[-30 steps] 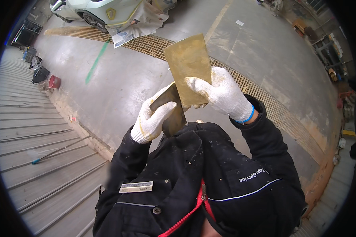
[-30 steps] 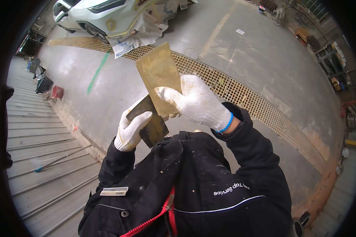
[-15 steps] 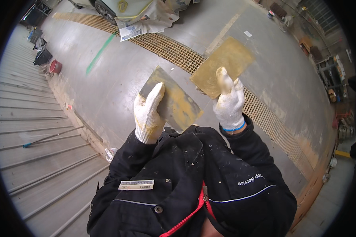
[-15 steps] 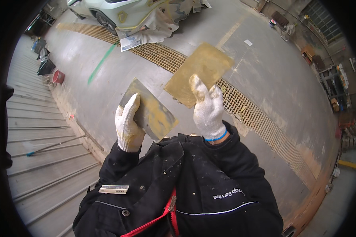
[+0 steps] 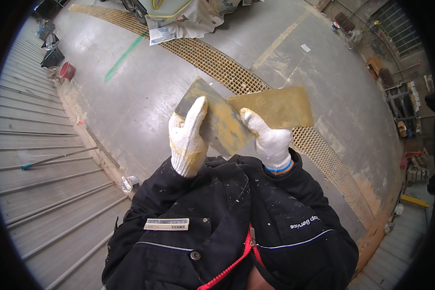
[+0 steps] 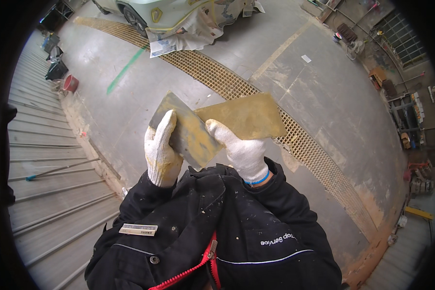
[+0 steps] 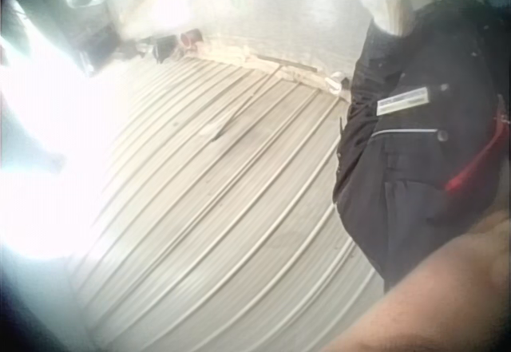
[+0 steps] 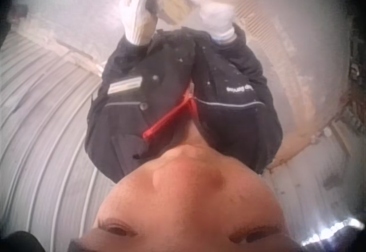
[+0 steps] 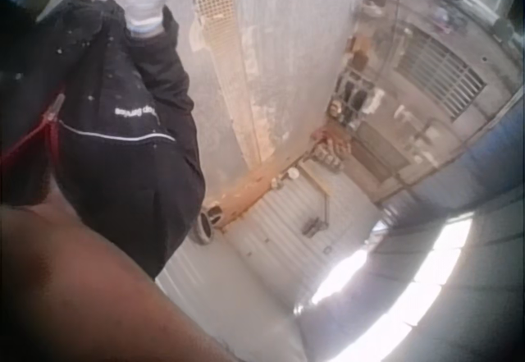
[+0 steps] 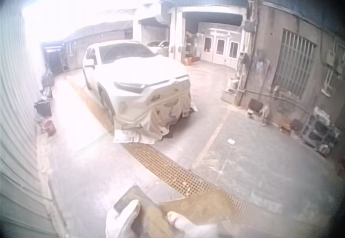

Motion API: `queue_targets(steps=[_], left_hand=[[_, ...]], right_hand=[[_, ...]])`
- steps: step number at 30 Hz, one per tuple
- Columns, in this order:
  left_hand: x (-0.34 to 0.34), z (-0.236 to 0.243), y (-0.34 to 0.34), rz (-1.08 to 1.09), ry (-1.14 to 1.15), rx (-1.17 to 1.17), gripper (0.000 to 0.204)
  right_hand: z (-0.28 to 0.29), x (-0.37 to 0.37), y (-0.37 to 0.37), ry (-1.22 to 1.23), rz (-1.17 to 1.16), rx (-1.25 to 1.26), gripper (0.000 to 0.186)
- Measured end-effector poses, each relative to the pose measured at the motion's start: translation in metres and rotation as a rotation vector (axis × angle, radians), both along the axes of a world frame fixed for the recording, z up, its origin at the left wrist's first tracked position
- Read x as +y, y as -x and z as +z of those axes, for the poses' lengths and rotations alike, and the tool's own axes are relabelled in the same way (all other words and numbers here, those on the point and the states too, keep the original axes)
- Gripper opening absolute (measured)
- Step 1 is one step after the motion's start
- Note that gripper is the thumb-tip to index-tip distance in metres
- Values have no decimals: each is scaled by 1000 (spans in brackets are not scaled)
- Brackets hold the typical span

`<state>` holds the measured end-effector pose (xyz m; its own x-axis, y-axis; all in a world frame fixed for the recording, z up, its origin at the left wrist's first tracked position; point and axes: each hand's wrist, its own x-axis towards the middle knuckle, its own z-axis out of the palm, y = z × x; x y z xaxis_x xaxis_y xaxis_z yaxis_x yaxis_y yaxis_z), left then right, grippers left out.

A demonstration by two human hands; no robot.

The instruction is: The person puts on gloves, scoops yellow body filler from a can onto a spreader, and applies it to a sanded area on the front fender of a white car. The person uses a second spreader to smooth and level the filler on the panel.

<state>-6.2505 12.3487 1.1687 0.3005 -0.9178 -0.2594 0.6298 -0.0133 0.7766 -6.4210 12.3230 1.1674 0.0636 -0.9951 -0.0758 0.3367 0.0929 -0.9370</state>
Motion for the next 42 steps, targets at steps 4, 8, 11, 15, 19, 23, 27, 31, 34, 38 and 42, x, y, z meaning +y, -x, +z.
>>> queue_targets(steps=[4,8,11,15,19,23,27,31,34,38,42], left_hand=[[4,7,12,52,-112,85,28],[15,10,29,-39,-134,79,27],[21,7,27,26,-34,-87,23],[25,-1,14,76,96,-322,20],[16,2,4,176,154,-500,20],[-2,15,-19,337,256,-620,19],[0,19,-43,181,174,-280,24],[26,2,-35,25,-78,-173,27],[41,-15,-30,53,-60,13,24],[59,-19,-61,128,-95,-6,24],[72,-7,-117,226,-52,-159,24]], right_hand=[[-4,-1,-4,335,-10,272,23],[-4,-11,-3,705,-44,533,21],[6,-19,2,908,57,605,18],[22,-24,19,695,405,636,21],[15,-21,30,794,673,1032,13],[-7,-22,34,812,1348,1184,19],[-9,-34,38,14,664,545,29],[1,-33,13,-39,528,51,35],[4,-16,-23,417,359,383,33],[1,3,-61,883,329,617,32],[-2,8,-87,954,663,924,36]])
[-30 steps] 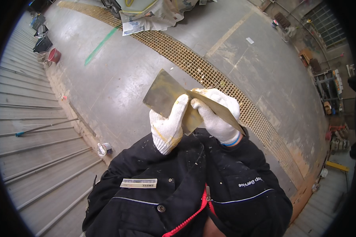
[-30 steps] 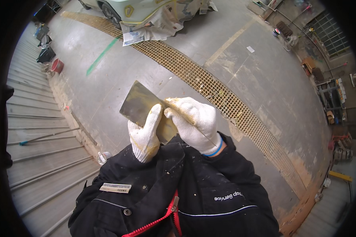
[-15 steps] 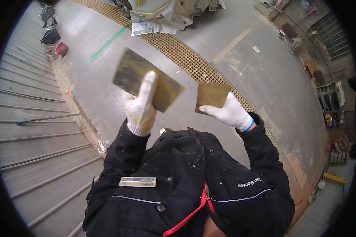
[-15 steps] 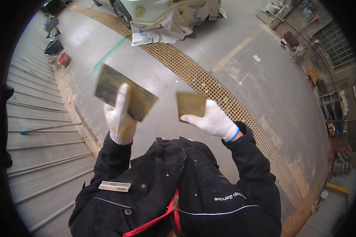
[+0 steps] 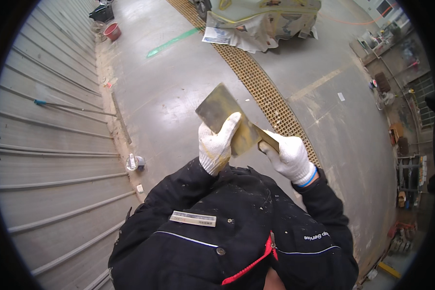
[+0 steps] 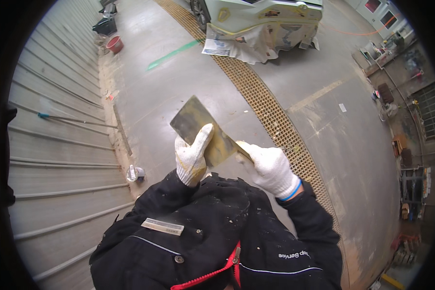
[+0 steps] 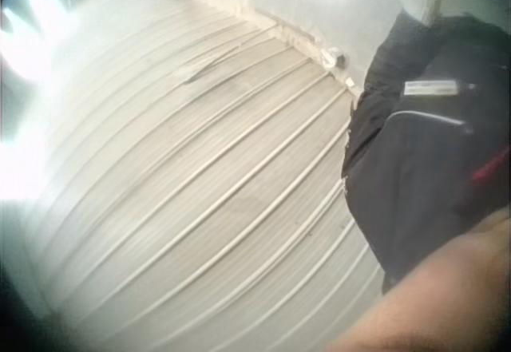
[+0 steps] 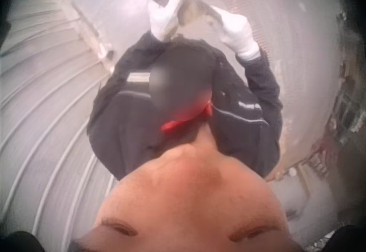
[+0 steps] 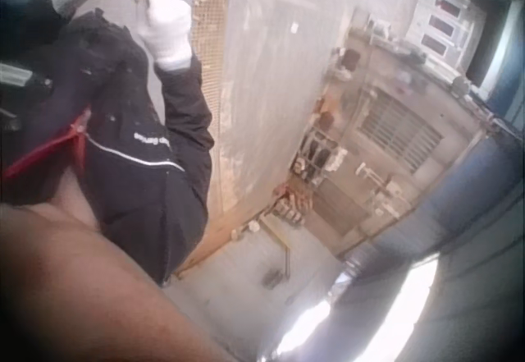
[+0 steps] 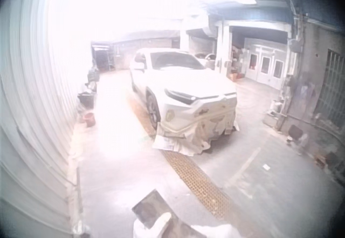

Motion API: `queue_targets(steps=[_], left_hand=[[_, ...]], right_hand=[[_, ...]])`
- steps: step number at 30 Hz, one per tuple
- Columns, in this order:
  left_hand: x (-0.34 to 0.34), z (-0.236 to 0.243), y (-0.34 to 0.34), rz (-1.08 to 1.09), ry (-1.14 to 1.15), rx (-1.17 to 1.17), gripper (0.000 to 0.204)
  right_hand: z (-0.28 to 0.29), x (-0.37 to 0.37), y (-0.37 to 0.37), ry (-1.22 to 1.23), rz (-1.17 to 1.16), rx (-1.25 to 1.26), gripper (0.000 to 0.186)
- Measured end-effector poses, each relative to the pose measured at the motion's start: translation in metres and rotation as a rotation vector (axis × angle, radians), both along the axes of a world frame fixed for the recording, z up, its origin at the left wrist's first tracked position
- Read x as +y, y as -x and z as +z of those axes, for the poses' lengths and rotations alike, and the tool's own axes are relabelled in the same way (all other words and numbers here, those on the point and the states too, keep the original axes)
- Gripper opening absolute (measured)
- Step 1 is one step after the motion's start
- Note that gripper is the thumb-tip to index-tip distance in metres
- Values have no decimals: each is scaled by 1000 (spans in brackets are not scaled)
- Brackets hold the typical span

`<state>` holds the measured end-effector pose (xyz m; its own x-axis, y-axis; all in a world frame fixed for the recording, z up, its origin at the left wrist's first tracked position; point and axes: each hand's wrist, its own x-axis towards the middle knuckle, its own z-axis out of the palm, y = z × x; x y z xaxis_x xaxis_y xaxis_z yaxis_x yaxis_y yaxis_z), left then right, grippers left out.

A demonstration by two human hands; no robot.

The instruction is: The person puts on gloves, scoops yellow body filler from a can onto a spreader, and applies it to a sanded area on the front fender of a white car. The person uses a second spreader to smooth and level the filler on the panel.

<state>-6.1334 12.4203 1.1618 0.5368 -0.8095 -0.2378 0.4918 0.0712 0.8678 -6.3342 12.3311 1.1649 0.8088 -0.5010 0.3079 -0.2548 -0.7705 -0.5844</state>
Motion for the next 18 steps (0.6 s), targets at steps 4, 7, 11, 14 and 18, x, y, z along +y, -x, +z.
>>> queue_targets(steps=[4,7,11,14,18], left_hand=[[-5,11,-65,66,294,-142,17],[11,15,-102,123,290,-390,20],[20,-1,-121,129,346,-517,17],[16,-22,-145,286,269,-688,13],[16,-37,-174,213,434,-987,20]], right_hand=[[12,0,-40,114,341,546,27],[22,11,-80,-1048,-273,-186,32],[5,17,-148,-1530,-436,-358,31],[-24,10,-195,-1632,-309,-444,25],[-58,-40,-260,-1474,-401,-138,22]])
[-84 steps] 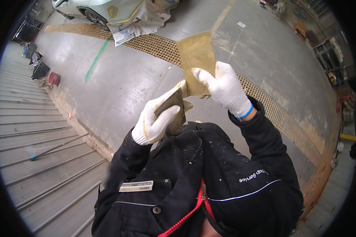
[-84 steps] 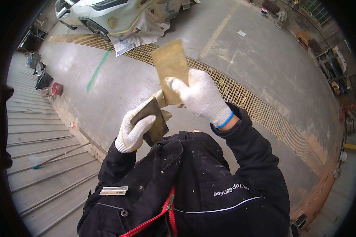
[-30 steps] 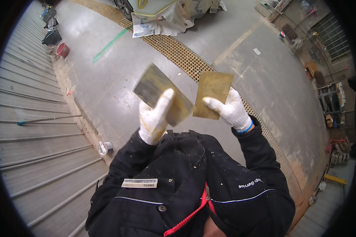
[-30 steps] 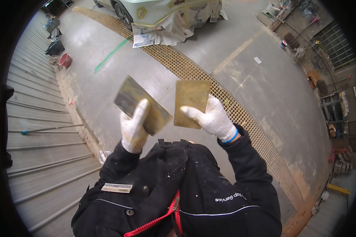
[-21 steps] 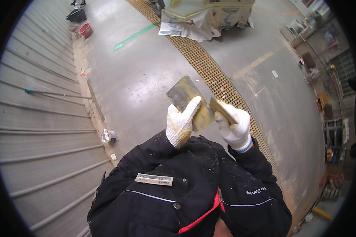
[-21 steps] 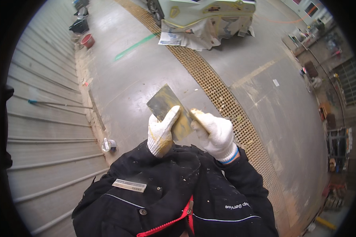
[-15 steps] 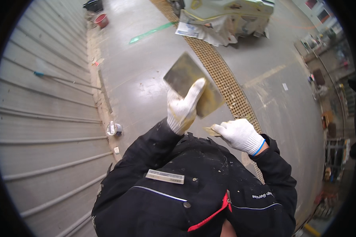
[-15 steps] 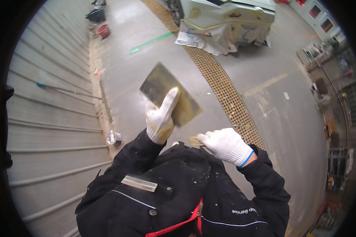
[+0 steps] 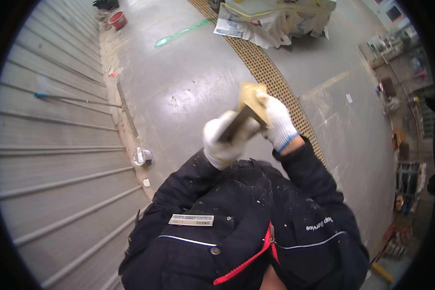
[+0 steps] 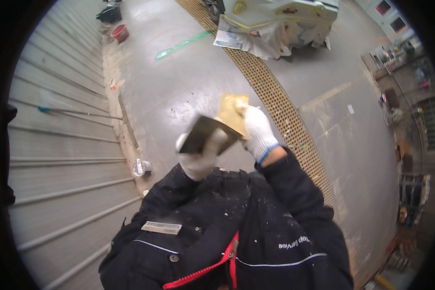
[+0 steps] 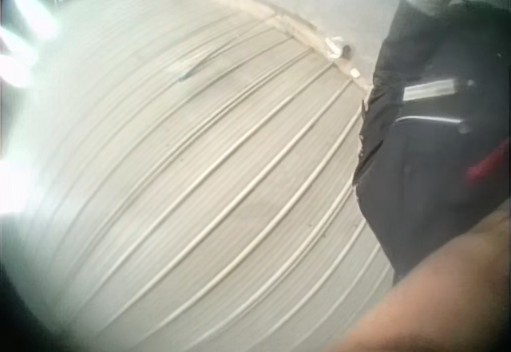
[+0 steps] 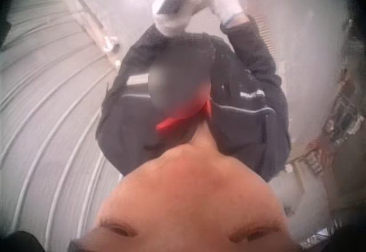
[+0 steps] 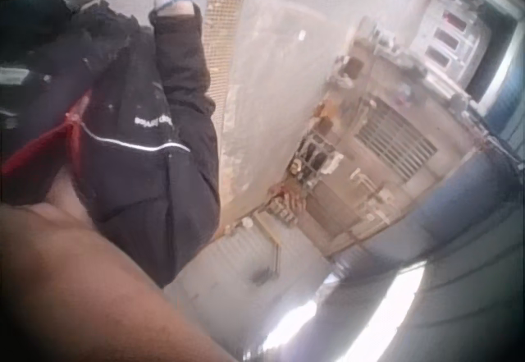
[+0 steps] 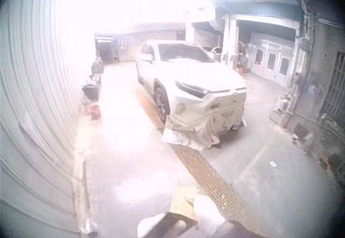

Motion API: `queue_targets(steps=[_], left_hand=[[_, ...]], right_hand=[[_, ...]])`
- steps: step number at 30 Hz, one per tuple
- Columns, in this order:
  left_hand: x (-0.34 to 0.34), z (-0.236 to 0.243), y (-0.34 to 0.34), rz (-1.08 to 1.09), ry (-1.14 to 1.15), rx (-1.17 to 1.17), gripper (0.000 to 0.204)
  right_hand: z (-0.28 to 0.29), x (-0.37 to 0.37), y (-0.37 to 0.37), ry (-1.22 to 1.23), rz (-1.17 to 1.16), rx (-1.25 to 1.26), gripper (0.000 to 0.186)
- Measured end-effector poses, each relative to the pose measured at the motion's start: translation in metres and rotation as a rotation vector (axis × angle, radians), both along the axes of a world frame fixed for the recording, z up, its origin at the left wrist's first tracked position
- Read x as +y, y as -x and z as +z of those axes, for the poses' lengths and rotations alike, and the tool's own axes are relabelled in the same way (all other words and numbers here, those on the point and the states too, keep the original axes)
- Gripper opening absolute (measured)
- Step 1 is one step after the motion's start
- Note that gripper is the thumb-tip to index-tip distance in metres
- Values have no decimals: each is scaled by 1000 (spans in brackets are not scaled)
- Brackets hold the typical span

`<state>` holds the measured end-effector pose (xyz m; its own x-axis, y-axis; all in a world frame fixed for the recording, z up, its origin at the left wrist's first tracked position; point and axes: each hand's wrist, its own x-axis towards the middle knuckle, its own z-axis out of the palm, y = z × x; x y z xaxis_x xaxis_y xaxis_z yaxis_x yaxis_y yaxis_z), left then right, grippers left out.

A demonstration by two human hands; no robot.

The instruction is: The person puts on gloves, scoops yellow body filler from a can onto a spreader, and applies it to a sanded area on the front fender of a white car. The person uses a second spreader to smooth and level the filler on the panel.

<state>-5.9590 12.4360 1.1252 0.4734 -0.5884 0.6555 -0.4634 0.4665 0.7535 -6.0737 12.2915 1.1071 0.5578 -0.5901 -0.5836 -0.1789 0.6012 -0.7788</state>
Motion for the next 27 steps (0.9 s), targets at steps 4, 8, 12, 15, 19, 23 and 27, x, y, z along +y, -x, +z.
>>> queue_targets(steps=[4,8,12,15,19,23,27], left_hand=[[-2,-5,-37,244,-91,349,25],[-7,-19,-98,429,-393,598,38],[-29,-43,-91,33,-634,-140,36],[-50,-58,-95,-259,-629,-328,42],[-89,-65,-185,404,-301,835,35],[-108,-44,-277,628,-249,926,41],[-128,-17,-306,513,-226,869,62]], right_hand=[[-26,2,-58,-65,-211,-292,27],[-13,3,-89,85,-163,-356,30],[22,-64,-149,758,43,-257,20],[28,-127,-198,988,-78,-333,23],[-5,-154,-218,1197,942,-230,22],[-41,-180,-248,123,908,-188,36],[-39,-212,-308,-277,940,-327,48]])
